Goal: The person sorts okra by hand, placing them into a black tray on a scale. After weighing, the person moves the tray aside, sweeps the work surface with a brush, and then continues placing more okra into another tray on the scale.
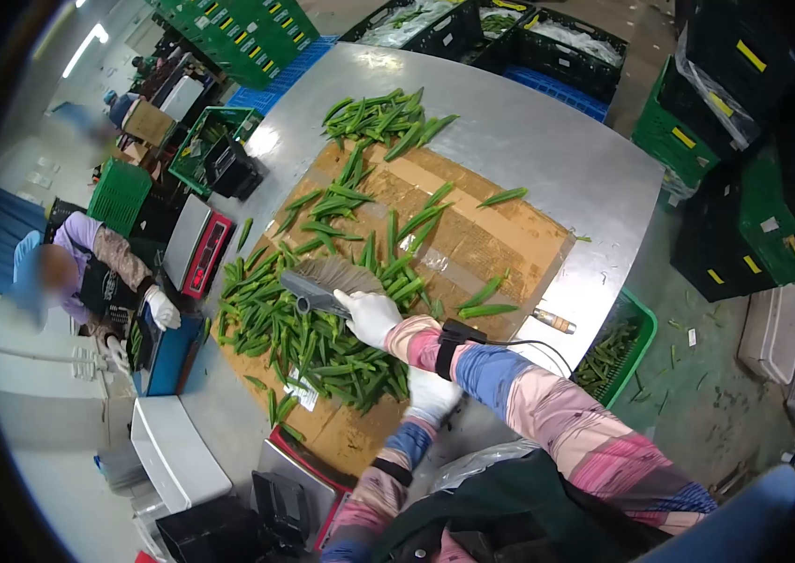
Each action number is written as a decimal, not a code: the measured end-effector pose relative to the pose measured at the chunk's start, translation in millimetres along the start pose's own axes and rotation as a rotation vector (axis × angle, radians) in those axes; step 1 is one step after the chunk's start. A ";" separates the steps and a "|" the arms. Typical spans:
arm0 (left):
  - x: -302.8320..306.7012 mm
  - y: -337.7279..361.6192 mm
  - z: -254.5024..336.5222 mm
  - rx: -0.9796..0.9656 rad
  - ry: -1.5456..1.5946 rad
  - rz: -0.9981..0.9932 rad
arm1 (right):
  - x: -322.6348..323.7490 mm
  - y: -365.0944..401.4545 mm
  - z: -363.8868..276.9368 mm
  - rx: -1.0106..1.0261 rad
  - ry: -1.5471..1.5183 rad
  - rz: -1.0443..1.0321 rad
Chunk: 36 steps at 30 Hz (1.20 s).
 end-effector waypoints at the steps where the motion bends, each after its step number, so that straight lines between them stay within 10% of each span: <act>1: 5.6 -4.6 -38.5 0.092 0.018 -0.009 | -2.4 2.2 -10.5 0.020 -0.027 -0.013; 6: 86.1 4.5 -16.1 0.222 -1.049 -0.069 | 25.0 8.0 -52.9 0.126 -0.269 -0.070; 8: 121.9 0.3 -7.3 0.380 -0.991 -0.146 | 61.5 8.1 -39.6 0.215 -0.406 0.110; 10: 171.0 6.2 13.4 -0.018 -1.083 0.389 | 137.0 20.8 -21.9 0.256 -0.188 0.317; 17: 237.3 12.2 11.5 0.007 -0.884 0.244 | 273.9 89.1 216.9 -0.207 0.616 0.574; 21: 229.0 36.4 19.4 0.015 -0.684 0.483 | 245.4 105.4 242.6 -0.393 0.584 0.449; 24: 188.0 73.5 47.6 -0.078 -0.517 0.648 | 170.2 73.6 177.1 -0.089 0.652 0.326; 30: 81.6 120.8 49.0 -0.028 -0.373 0.529 | 3.3 31.8 55.6 0.092 0.399 0.069; 36: 25.4 139.7 26.1 0.025 -0.485 0.259 | 14.4 59.3 -10.2 0.149 0.103 0.113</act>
Point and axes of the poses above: each hand's wrist, its own y-axis away from the middle knuckle, its own x-axis out of the back of the hand, z = x × y, the point moved 10 cm from there along -y, towards the middle knuckle, and after that the axes turned 8 degrees about x, right-handed, at the moved point
